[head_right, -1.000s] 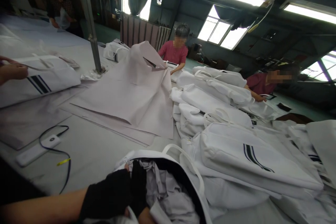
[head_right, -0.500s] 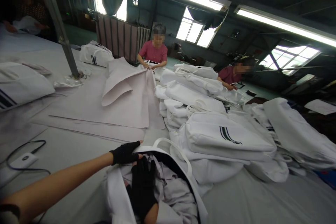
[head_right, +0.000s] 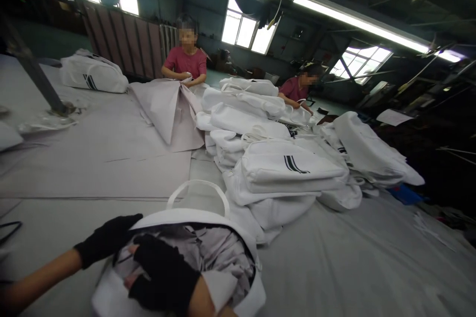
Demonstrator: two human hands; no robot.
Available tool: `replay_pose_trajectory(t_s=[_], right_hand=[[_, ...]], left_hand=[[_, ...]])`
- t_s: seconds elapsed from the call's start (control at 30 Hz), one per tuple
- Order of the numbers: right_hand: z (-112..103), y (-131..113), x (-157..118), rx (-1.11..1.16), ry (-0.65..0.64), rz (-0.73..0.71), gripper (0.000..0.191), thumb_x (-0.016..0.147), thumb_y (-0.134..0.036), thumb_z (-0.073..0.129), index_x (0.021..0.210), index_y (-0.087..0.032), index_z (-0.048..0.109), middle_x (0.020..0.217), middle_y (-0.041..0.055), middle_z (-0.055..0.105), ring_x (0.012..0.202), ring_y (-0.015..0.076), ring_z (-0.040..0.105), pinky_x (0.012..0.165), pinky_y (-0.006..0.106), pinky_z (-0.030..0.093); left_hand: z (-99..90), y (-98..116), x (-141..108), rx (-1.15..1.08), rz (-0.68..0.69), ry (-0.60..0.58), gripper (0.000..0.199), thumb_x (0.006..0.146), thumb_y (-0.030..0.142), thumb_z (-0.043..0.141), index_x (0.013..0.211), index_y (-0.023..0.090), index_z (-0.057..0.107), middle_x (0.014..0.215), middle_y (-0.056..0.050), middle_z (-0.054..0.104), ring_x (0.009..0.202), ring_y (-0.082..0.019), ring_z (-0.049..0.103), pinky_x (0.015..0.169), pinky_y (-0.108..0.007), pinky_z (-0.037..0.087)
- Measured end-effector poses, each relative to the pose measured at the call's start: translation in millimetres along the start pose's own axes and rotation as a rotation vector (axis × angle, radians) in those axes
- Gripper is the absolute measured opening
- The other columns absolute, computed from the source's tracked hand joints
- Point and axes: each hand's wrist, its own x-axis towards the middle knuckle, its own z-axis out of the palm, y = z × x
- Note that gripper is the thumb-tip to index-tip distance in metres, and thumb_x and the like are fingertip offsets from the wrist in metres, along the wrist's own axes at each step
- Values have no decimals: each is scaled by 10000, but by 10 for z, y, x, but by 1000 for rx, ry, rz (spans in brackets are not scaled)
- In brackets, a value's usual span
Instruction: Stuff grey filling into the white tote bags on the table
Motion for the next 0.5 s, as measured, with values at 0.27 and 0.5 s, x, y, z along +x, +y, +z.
replay_pose_trajectory(t_s=[0.27, 0.5], right_hand=[[-1274, 321, -1179, -458, 275, 273, 714, 802, -568, 578, 1412, -240, 405, 1435, 99, 429, 1300, 288, 437, 1035, 432, 440], [-609, 622, -1027, -598, -8, 272, 715, 809, -589, 556, 1424, -274, 372, 1504, 110, 311, 1371, 341, 306, 1036, 532, 407]], left_hand=[[-699, 657, 368, -132, -27, -344, 805, 768, 698, 516, 1415, 235, 396, 1443, -92, 432, 1311, -288, 416, 1111, -430, 317], [-576, 1037, 805, -118, 38, -315, 638, 682, 586, 629, 1168, 199, 482, 1023, -74, 656, 886, -268, 640, 779, -379, 507]])
